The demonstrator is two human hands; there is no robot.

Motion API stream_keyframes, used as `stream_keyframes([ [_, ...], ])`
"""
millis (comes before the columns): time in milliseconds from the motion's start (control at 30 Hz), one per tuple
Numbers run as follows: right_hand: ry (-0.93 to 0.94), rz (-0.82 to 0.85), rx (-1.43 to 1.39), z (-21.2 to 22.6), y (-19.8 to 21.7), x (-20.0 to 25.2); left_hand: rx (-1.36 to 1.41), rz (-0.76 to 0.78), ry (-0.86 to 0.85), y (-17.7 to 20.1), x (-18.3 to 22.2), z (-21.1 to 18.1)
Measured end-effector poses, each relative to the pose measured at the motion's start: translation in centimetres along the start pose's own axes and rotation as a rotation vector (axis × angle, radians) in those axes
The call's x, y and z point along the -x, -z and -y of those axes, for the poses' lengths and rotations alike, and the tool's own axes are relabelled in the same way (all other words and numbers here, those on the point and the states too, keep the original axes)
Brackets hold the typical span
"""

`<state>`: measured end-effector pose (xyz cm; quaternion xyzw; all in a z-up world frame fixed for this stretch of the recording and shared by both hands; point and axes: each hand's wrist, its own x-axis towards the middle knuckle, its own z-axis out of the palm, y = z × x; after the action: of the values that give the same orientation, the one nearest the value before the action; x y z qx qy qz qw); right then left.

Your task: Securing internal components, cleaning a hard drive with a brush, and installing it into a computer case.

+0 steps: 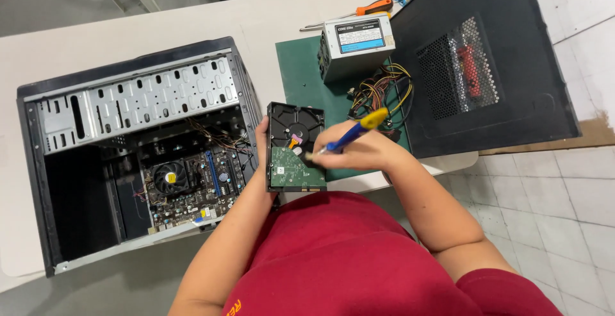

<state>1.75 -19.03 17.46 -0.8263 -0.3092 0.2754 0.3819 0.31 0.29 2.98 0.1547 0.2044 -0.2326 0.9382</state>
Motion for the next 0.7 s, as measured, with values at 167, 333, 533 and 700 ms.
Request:
stream_keyframes([
  [167,0.031,-0.169,-0.017,-0.6,0.4,-1.0,0.036,0.028,0.028,-0.8,0.5,0.3],
  [333,0.087,-0.478,0.259,-4.6,-0.4,-2.3,-0.005,0.070,0.067,-7.3,4.7,-1.2],
  [533,-0.082,-0.079,-0.030,0.2,-1.9,0.3,0.069,0.064,-0.026,2.5,-1.3,0.2],
  [700,-0.293,-0.420,-0.079,-2.6,-0.1,-2.8,-0.086,-0.030,-0.062,-3.0,1.9,0.2],
])
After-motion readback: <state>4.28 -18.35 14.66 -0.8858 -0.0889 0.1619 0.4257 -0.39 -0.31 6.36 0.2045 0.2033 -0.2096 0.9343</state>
